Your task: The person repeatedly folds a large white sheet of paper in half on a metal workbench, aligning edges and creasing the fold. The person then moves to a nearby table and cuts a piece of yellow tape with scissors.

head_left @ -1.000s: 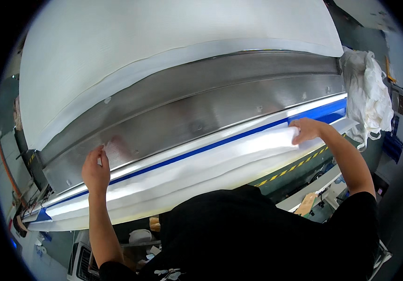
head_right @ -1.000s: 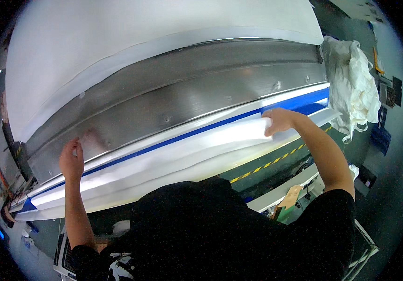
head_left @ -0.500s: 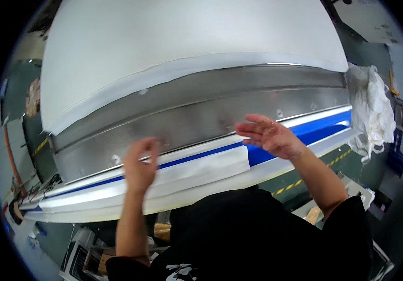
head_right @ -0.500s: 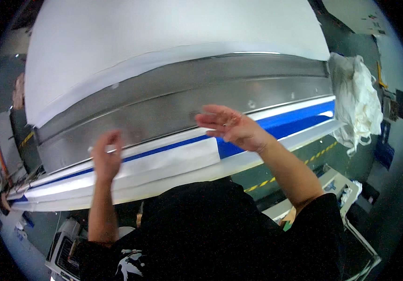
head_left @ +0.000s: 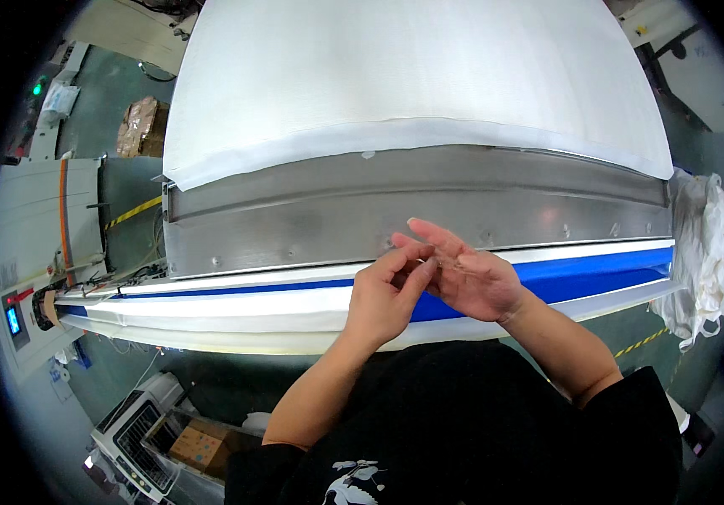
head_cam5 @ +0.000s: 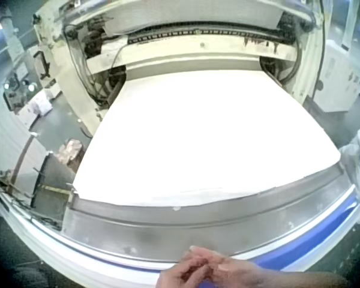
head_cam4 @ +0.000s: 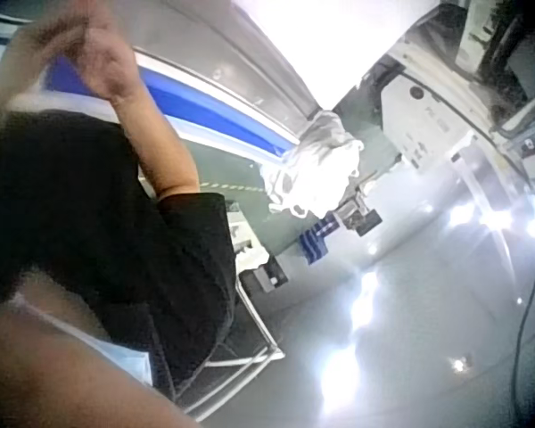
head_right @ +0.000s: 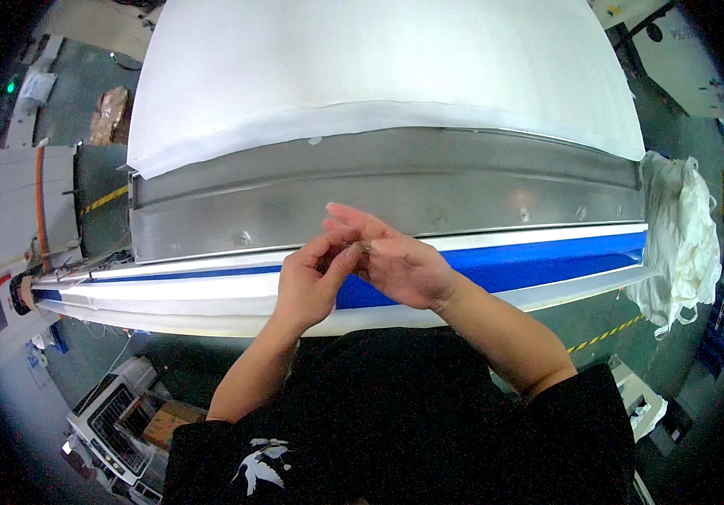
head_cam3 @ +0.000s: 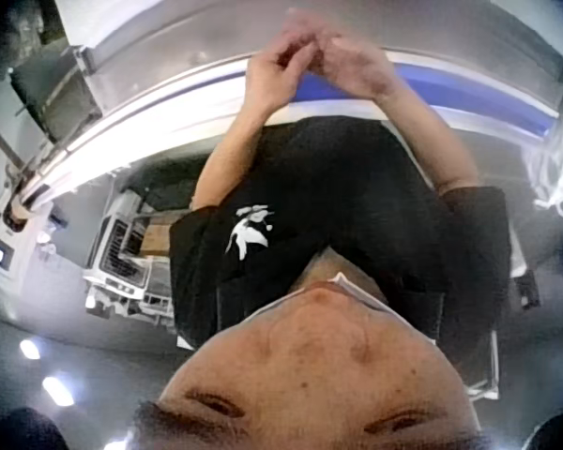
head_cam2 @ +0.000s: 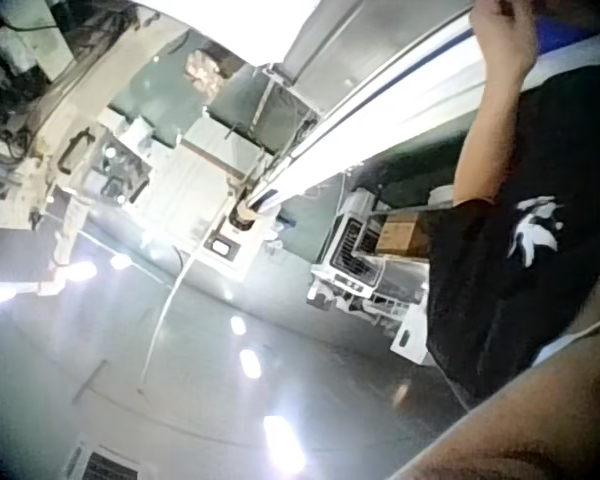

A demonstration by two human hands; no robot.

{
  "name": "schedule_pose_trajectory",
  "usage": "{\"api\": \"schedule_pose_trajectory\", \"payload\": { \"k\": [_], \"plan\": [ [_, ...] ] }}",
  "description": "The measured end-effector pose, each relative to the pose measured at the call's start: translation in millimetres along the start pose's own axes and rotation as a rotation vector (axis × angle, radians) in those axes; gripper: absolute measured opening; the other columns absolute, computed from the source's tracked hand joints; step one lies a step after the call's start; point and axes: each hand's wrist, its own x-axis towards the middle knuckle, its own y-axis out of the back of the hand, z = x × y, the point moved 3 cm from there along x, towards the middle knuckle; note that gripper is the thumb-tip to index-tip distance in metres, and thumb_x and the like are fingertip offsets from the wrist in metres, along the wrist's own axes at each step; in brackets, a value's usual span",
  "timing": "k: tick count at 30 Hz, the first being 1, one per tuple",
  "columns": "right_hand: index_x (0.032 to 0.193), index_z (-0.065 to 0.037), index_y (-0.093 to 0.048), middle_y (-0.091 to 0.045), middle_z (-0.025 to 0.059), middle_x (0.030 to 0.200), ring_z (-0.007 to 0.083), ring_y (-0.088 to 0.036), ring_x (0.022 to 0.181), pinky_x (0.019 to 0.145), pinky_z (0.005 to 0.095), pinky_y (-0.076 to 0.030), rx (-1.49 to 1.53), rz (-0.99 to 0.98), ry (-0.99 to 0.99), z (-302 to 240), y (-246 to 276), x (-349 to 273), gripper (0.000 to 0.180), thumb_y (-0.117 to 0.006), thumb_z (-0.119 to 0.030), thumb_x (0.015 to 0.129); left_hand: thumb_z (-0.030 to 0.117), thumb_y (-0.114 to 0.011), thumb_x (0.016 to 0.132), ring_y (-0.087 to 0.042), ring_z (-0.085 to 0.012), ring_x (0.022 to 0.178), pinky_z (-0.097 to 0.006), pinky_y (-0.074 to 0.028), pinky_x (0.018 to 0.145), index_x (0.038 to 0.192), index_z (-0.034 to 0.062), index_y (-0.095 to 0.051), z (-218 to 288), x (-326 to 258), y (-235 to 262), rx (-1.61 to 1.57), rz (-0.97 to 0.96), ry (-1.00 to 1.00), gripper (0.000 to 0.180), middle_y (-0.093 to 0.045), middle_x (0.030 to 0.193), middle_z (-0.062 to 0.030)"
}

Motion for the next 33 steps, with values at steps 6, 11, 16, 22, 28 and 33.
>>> {"api": "schedule_pose_trajectory", "payload": {
  "k": [6, 11, 16, 22, 28, 33],
  "plan": [
    [0.151, -0.016, -0.021, -0.024, 0.0094, 0.154, 0.0222, -0.035, 0.134, 0.112, 0.0393, -0.023, 0.069, 0.028, 0.018, 2, -9, -4, 0.071, -0.017, -0.062, 0.097, 0.010, -0.064, 0.090, -0.062, -0.0104, 0.071, -0.024, -0.049, 0.066, 0.099, 0.0011, -0.065, 3, -5, -5, -0.005, 0.039, -0.036, 0.013, -0.068, 0.082, -0.0074],
    [0.151, -0.015, -0.021, -0.025, 0.0099, 0.154, 0.0229, -0.037, 0.133, 0.111, 0.0400, -0.026, 0.102, 0.052, 0.036, -3, -14, -8, 0.083, -0.011, -0.071, 0.091, 0.011, -0.065, 0.089, -0.061, -0.0109, 0.067, -0.025, -0.048, 0.063, 0.095, 0.0011, -0.066, 19, -9, -11, 0.133, -0.033, -0.148, 0.012, -0.068, 0.080, -0.0071],
    [0.150, -0.014, -0.024, -0.026, 0.0137, 0.153, 0.0259, -0.036, 0.134, 0.111, 0.0408, -0.026, -0.071, 0.070, 0.058, -4, -15, -12, 0.072, -0.029, -0.060, 0.095, 0.012, -0.067, 0.086, -0.061, -0.0122, 0.066, -0.025, -0.048, 0.062, 0.093, 0.0016, -0.067, 33, -9, -10, 0.282, -0.080, -0.117, 0.012, -0.068, 0.079, -0.0074],
    [0.140, -0.011, -0.046, -0.020, 0.0198, 0.155, 0.0320, -0.018, 0.145, 0.113, 0.0444, -0.023, -1.176, 0.022, 0.254, -22, -29, -16, 0.062, -0.064, -0.017, 0.081, 0.005, -0.067, 0.081, -0.059, -0.0170, 0.067, -0.029, -0.048, 0.062, 0.097, 0.0068, -0.068, 48, -15, 20, 0.320, 0.252, -0.298, 0.016, -0.062, 0.082, -0.0070],
    [0.131, -0.016, -0.057, -0.022, 0.0262, 0.151, 0.0405, -0.029, 0.138, 0.111, 0.0464, -0.029, -1.501, 0.064, 0.371, -35, -40, -20, 0.055, -0.059, -0.011, 0.076, 0.008, -0.065, 0.081, -0.058, -0.0178, 0.082, -0.029, -0.046, 0.071, 0.106, 0.0094, -0.068, 84, -16, 32, 0.487, 0.053, -0.442, 0.025, -0.062, 0.100, -0.0086],
    [0.116, -0.012, -0.064, -0.023, 0.0267, 0.150, 0.0436, -0.033, 0.133, 0.109, 0.0504, -0.030, -1.833, 0.017, 0.448, -33, -47, -18, 0.042, -0.059, -0.010, 0.075, 0.012, -0.067, 0.082, -0.061, -0.0225, 0.088, -0.033, -0.049, 0.076, 0.101, 0.0066, -0.070, 87, -10, 31, 0.522, -0.171, -0.460, 0.020, -0.063, 0.096, -0.0112]
  ]
}}
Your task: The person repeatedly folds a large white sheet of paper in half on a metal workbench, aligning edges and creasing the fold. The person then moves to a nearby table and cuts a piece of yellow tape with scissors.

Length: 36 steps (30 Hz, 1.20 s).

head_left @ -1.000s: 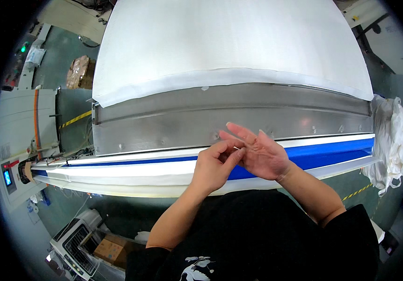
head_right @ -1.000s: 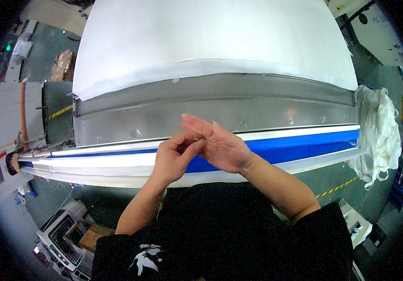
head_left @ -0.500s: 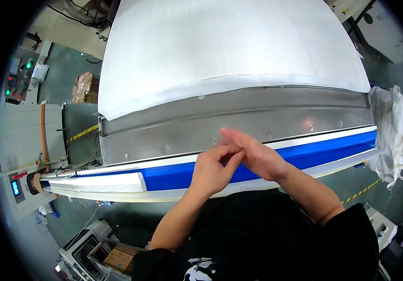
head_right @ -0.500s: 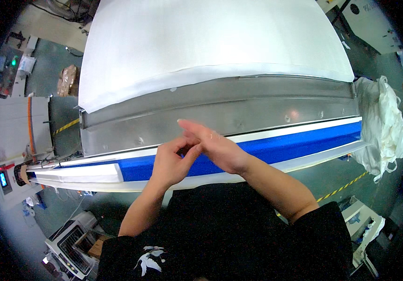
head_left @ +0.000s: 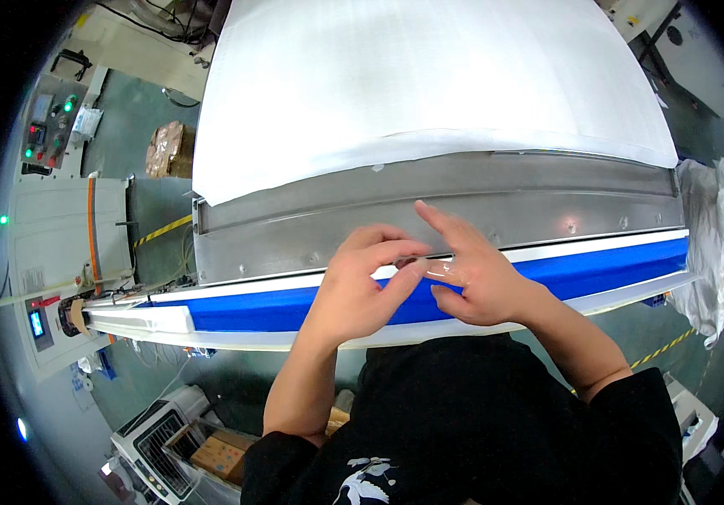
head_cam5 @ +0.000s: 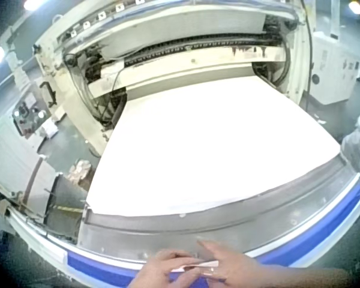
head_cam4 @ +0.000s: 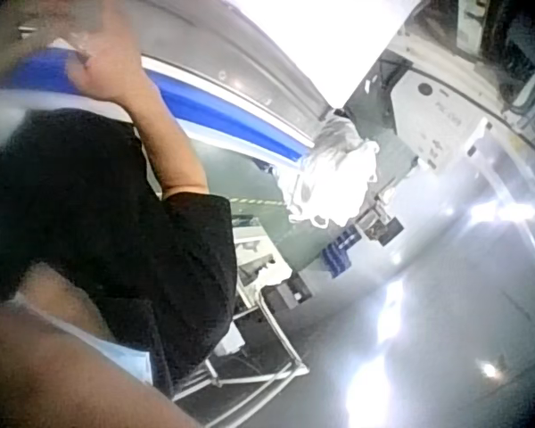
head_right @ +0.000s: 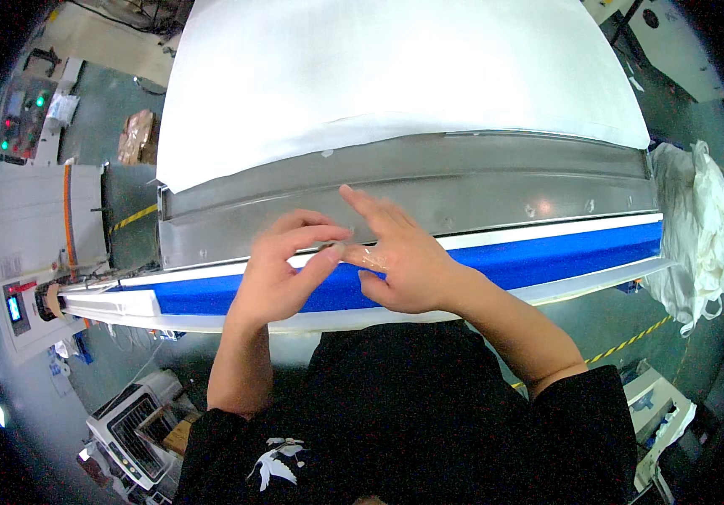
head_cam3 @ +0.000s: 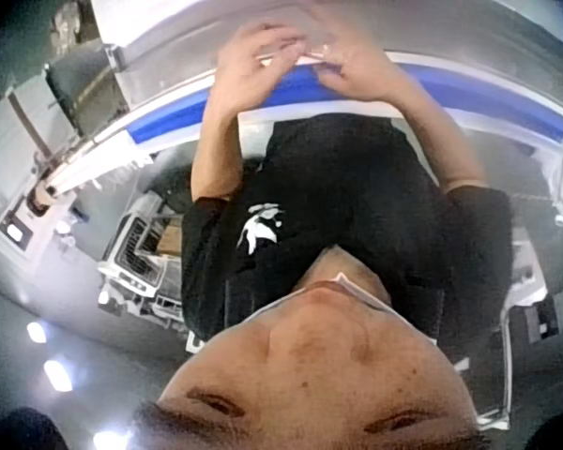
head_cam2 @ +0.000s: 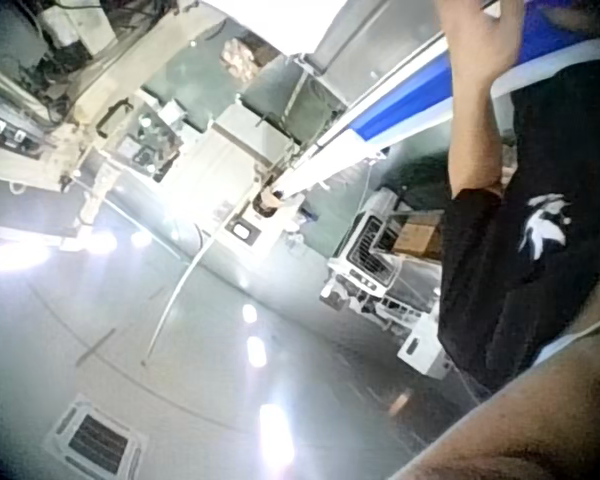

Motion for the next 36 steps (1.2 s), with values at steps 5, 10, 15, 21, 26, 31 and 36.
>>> {"api": "schedule_pose_trajectory", "payload": {
  "k": [5, 10, 15, 21, 26, 31, 36],
  "plan": [
    [0.106, -0.009, -0.067, -0.023, 0.0268, 0.149, 0.0449, -0.034, 0.132, 0.108, 0.0535, -0.030, 0.014, -0.004, 0.052, 2, -3, 0, 0.032, -0.059, -0.010, 0.074, 0.012, -0.069, 0.084, -0.062, -0.0193, 0.088, -0.030, -0.048, 0.079, 0.097, 0.0045, -0.070, -6, 2, -9, -0.243, -0.170, 0.221, 0.015, -0.065, 0.094, -0.0099],
    [0.108, -0.009, -0.066, -0.024, 0.0270, 0.149, 0.0450, -0.036, 0.130, 0.107, 0.0518, -0.032, 0.070, -0.054, -0.001, 5, -10, -5, 0.034, -0.060, -0.010, 0.074, 0.010, -0.069, 0.083, -0.062, -0.0202, 0.086, -0.031, -0.048, 0.078, 0.091, 0.0026, -0.068, -1, 3, -9, -0.111, -0.139, 0.187, 0.011, -0.065, 0.092, -0.0095],
    [0.124, -0.012, -0.057, -0.024, 0.0239, 0.151, 0.0424, -0.035, 0.133, 0.110, 0.0470, -0.030, 0.249, -0.072, -0.136, 11, -20, -8, 0.049, -0.058, -0.009, 0.076, 0.007, -0.066, 0.084, -0.060, -0.0264, 0.087, -0.035, -0.048, 0.076, 0.086, 0.0028, -0.062, 7, 4, -15, 0.049, -0.019, 0.101, 0.006, -0.063, 0.088, -0.0102],
    [0.132, -0.009, -0.050, -0.029, 0.0189, 0.150, 0.0355, -0.033, 0.136, 0.113, 0.0423, -0.026, 0.600, -0.191, -0.181, 11, -26, -5, 0.055, -0.057, -0.005, 0.077, 0.004, -0.064, 0.082, -0.058, -0.0305, 0.084, -0.038, -0.047, 0.072, 0.085, 0.0040, -0.061, 14, 4, -14, 0.235, 0.065, -0.046, 0.004, -0.062, 0.085, -0.0111],
    [0.136, -0.007, -0.045, -0.037, 0.0168, 0.146, 0.0316, -0.035, 0.135, 0.112, 0.0403, -0.027, 0.727, -0.239, -0.259, 19, -30, -6, 0.060, -0.058, -0.004, 0.077, 0.004, -0.062, 0.083, -0.060, -0.0328, 0.081, -0.038, -0.048, 0.069, 0.086, 0.0044, -0.062, 17, 3, -18, 0.276, 0.101, -0.092, 0.003, -0.063, 0.083, -0.0120],
    [0.141, -0.008, -0.039, -0.042, 0.0129, 0.143, 0.0257, -0.039, 0.134, 0.112, 0.0412, -0.028, 1.199, -0.356, -0.608, 14, -41, -13, 0.066, -0.057, -0.002, 0.078, 0.007, -0.062, 0.084, -0.061, -0.0318, 0.076, -0.037, -0.049, 0.068, 0.088, 0.0016, -0.061, 4, 8, -22, 0.174, 0.065, 0.061, 0.007, -0.063, 0.083, -0.0137],
    [0.144, -0.011, -0.037, -0.043, 0.0090, 0.143, 0.0226, -0.039, 0.133, 0.111, 0.0397, -0.027, 1.666, -0.283, -0.530, 10, -39, -15, 0.061, -0.055, -0.014, 0.086, 0.009, -0.063, 0.087, -0.058, -0.0157, 0.071, -0.029, -0.047, 0.066, 0.094, 0.0012, -0.062, -1, 16, -16, 0.020, 0.213, 0.270, 0.011, -0.063, 0.080, -0.0068]
  ]
}}
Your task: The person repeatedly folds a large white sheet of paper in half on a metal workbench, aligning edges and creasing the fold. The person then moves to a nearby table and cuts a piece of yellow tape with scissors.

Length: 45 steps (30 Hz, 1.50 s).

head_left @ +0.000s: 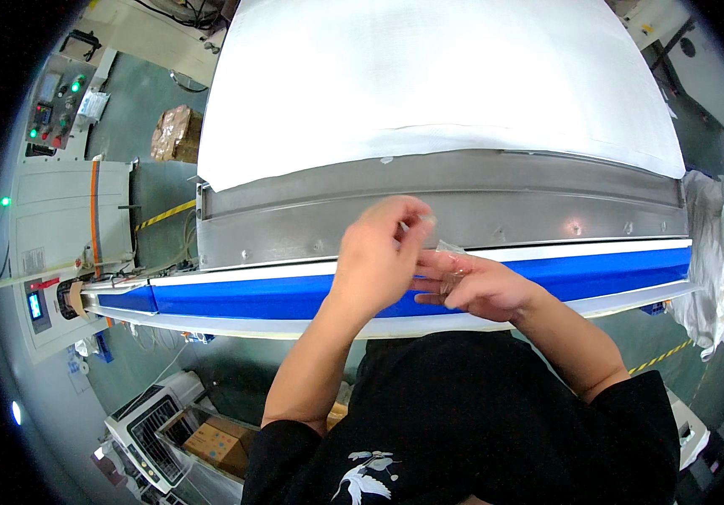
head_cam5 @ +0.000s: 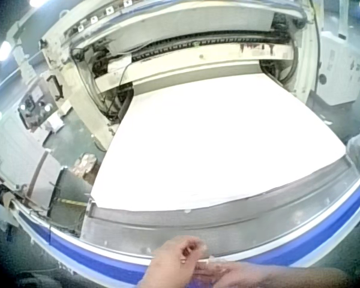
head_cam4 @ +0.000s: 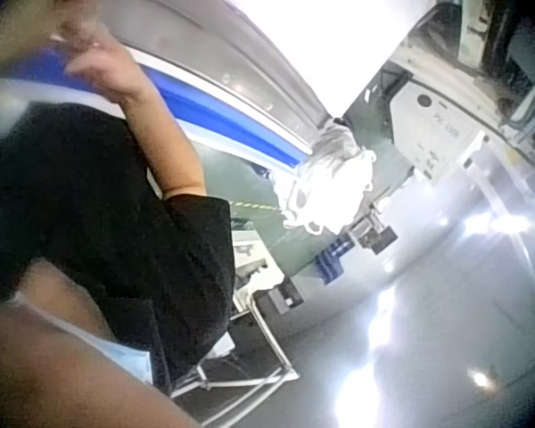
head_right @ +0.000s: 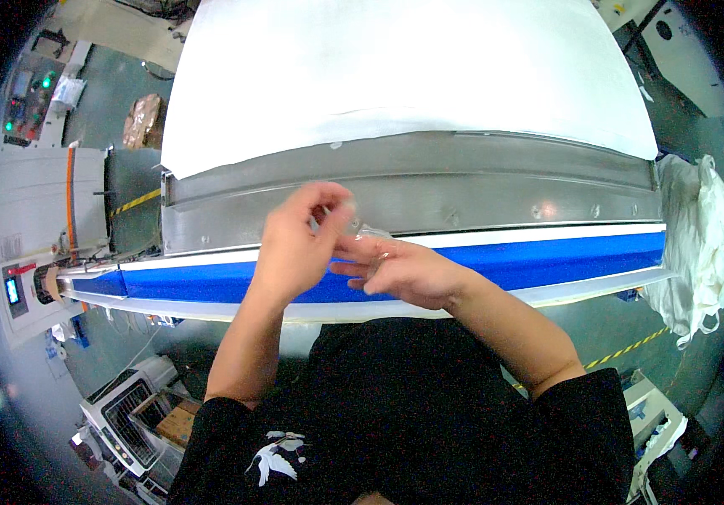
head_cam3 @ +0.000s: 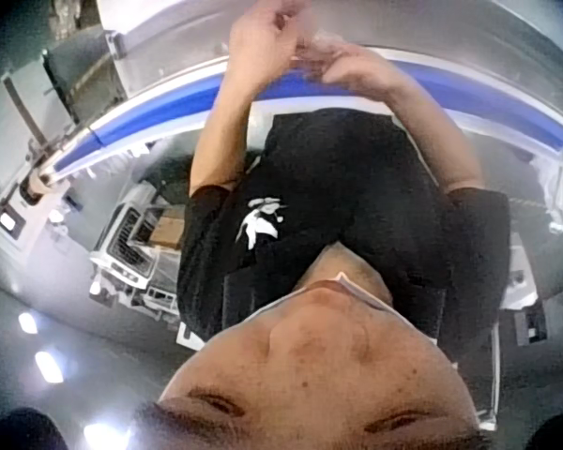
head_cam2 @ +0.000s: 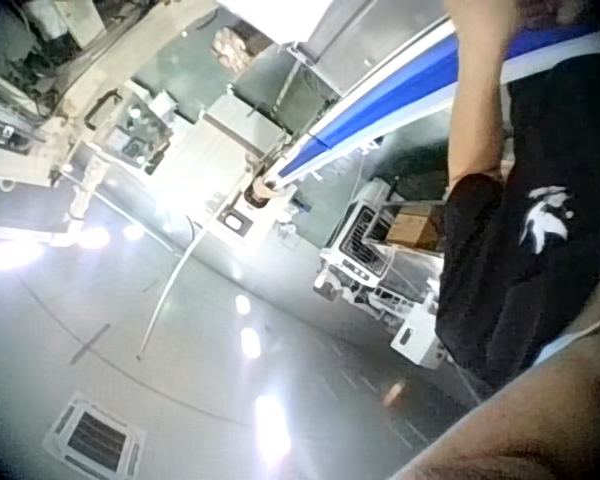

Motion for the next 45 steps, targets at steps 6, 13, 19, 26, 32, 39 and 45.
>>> {"api": "schedule_pose_trajectory", "payload": {
  "k": [6, 13, 19, 26, 32, 39, 45],
  "plan": [
    [0.146, -0.014, -0.035, -0.046, 0.0043, 0.141, 0.0210, -0.040, 0.128, 0.108, 0.0376, -0.028, 0.463, -0.010, 0.196, -13, -11, 2, 0.061, -0.025, -0.053, 0.100, 0.008, -0.063, 0.089, -0.052, -0.0036, 0.073, -0.020, -0.043, 0.064, 0.096, 0.0022, -0.062, -29, -27, -1, -0.258, 0.338, -0.056, 0.009, -0.062, 0.083, 0.0005],
    [0.145, -0.014, -0.037, -0.048, 0.0029, 0.137, 0.0191, -0.041, 0.125, 0.109, 0.0372, -0.024, 0.455, 0.005, 0.235, -14, -14, 6, 0.070, -0.016, -0.061, 0.098, 0.010, -0.066, 0.088, -0.058, -0.0070, 0.072, -0.022, -0.046, 0.062, 0.096, 0.0024, -0.065, -24, -31, -35, -0.527, 0.074, 0.065, 0.011, -0.064, 0.083, -0.0019],
    [0.144, -0.009, -0.039, -0.047, 0.0044, 0.138, 0.0197, -0.040, 0.128, 0.111, 0.0378, -0.025, 0.341, 0.061, 0.214, -9, -10, 9, 0.070, -0.014, -0.058, 0.099, 0.015, -0.067, 0.089, -0.057, -0.0057, 0.074, -0.022, -0.047, 0.065, 0.096, 0.0039, -0.066, -25, -27, -38, -0.653, -0.030, 0.142, 0.013, -0.065, 0.083, -0.0005],
    [0.140, -0.006, -0.043, -0.046, 0.0094, 0.140, 0.0217, -0.043, 0.127, 0.110, 0.0383, -0.027, 0.196, 0.197, 0.221, -4, -8, 15, 0.064, -0.013, -0.048, 0.102, 0.018, -0.070, 0.086, -0.059, -0.0115, 0.077, -0.024, -0.048, 0.069, 0.105, 0.0050, -0.066, -41, -26, -35, -0.472, 0.015, 0.002, 0.024, -0.067, 0.090, -0.0057],
    [0.137, 0.002, -0.043, -0.045, 0.0123, 0.141, 0.0228, -0.040, 0.130, 0.112, 0.0390, -0.026, 0.350, 0.131, 0.151, 0, -7, 12, 0.073, -0.013, -0.054, 0.100, 0.007, -0.075, 0.077, -0.064, -0.0162, 0.086, -0.028, -0.051, 0.073, 0.108, 0.0049, -0.066, -22, -15, -9, -0.402, -0.048, -0.207, 0.032, -0.067, 0.101, -0.0087],
    [0.139, 0.003, -0.039, -0.042, 0.0118, 0.144, 0.0220, -0.035, 0.135, 0.116, 0.0404, -0.019, 0.417, 0.061, 0.090, -11, -23, 12, 0.095, -0.001, -0.069, 0.091, 0.003, -0.075, 0.074, -0.067, -0.0213, 0.091, -0.030, -0.053, 0.076, 0.101, 0.0050, -0.068, -31, -7, -4, -0.403, -0.193, -0.331, 0.027, -0.069, 0.100, -0.0098],
    [0.138, 0.002, -0.043, -0.048, 0.0069, 0.138, 0.0193, -0.038, 0.129, 0.113, 0.0390, -0.021, 0.497, 0.091, 0.060, -16, -22, 15, 0.096, -0.003, -0.071, 0.091, 0.003, -0.076, 0.073, -0.066, -0.0212, 0.089, -0.031, -0.052, 0.076, 0.091, 0.0042, -0.069, -35, -3, -5, -0.391, -0.147, -0.363, 0.019, -0.070, 0.094, -0.0109]
  ]
}}
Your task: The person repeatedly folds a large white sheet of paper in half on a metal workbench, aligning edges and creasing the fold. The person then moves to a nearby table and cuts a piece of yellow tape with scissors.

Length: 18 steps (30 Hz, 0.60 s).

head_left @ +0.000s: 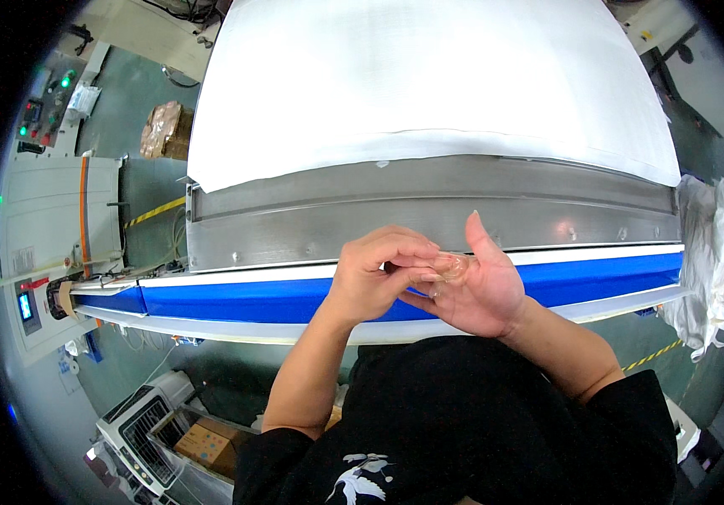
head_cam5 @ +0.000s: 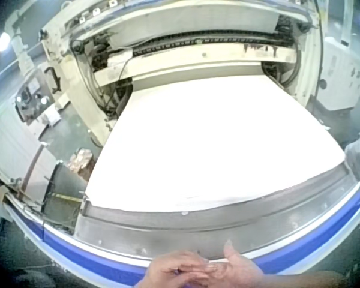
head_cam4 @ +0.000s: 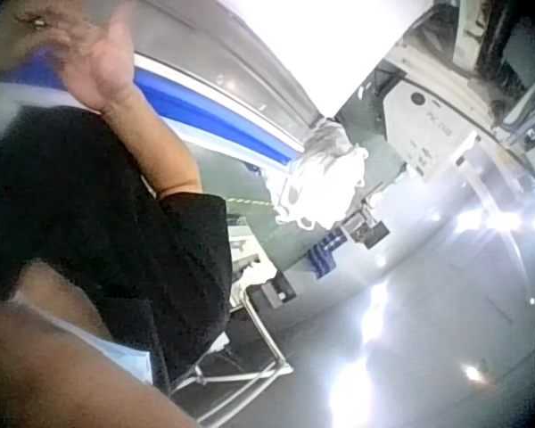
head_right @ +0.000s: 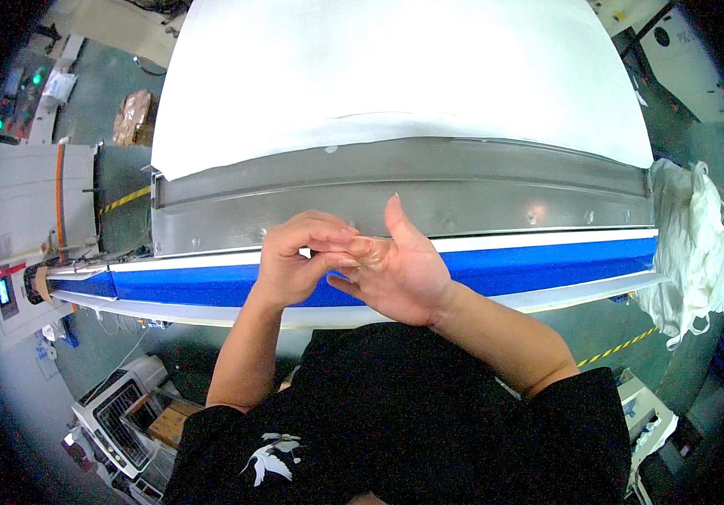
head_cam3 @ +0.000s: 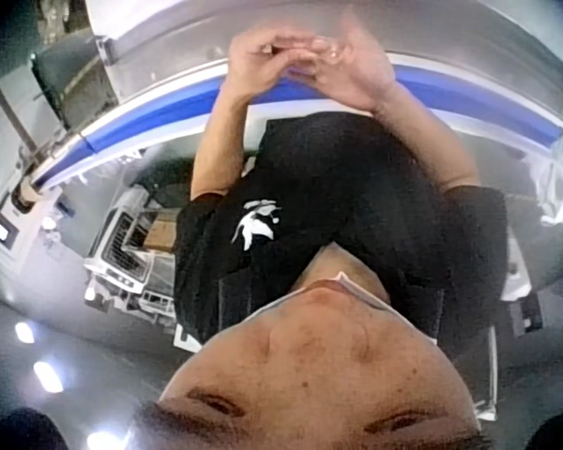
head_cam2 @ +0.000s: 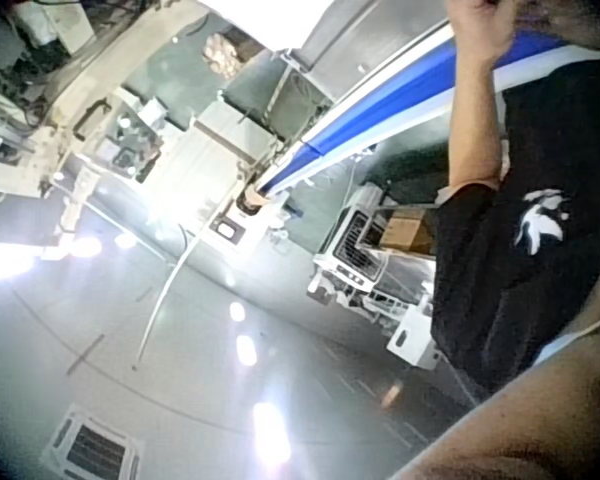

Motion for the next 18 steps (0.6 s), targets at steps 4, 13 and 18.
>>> {"api": "schedule_pose_trajectory", "payload": {
  "k": [4, 13, 18],
  "plan": [
    [0.136, 0.001, -0.045, -0.048, 0.0077, 0.138, 0.0199, -0.038, 0.130, 0.113, 0.0392, -0.021, -0.057, 0.029, -0.015, 3, -1, 12, 0.092, -0.004, -0.069, 0.092, 0.005, -0.077, 0.073, -0.066, -0.0188, 0.086, -0.030, -0.052, 0.074, 0.088, 0.0048, -0.069, -15, -10, 4, -0.034, 0.071, 0.016, 0.016, -0.069, 0.093, -0.0104],
    [0.092, -0.004, -0.064, -0.061, 0.0127, 0.120, 0.0171, -0.056, 0.107, 0.094, 0.0333, -0.042, -0.797, 0.306, 0.055, -1, 47, 65, 0.030, -0.051, -0.031, 0.097, 0.009, -0.073, 0.079, -0.059, -0.0097, 0.080, -0.025, -0.047, 0.071, 0.115, 0.0064, -0.061, -59, -46, 85, -0.102, 0.303, 0.391, 0.038, -0.066, 0.101, -0.0035],
    [0.081, -0.003, -0.063, -0.066, 0.0107, 0.104, 0.0149, -0.058, 0.094, 0.086, 0.0304, -0.044, -1.082, 0.335, 0.065, -13, 54, 126, 0.032, -0.051, -0.028, 0.096, 0.017, -0.066, 0.085, -0.062, -0.0186, 0.082, -0.031, -0.050, 0.073, 0.108, 0.0039, -0.062, -117, -71, 169, 0.423, 0.503, 0.439, 0.027, -0.066, 0.100, -0.0096]
  ]
}}
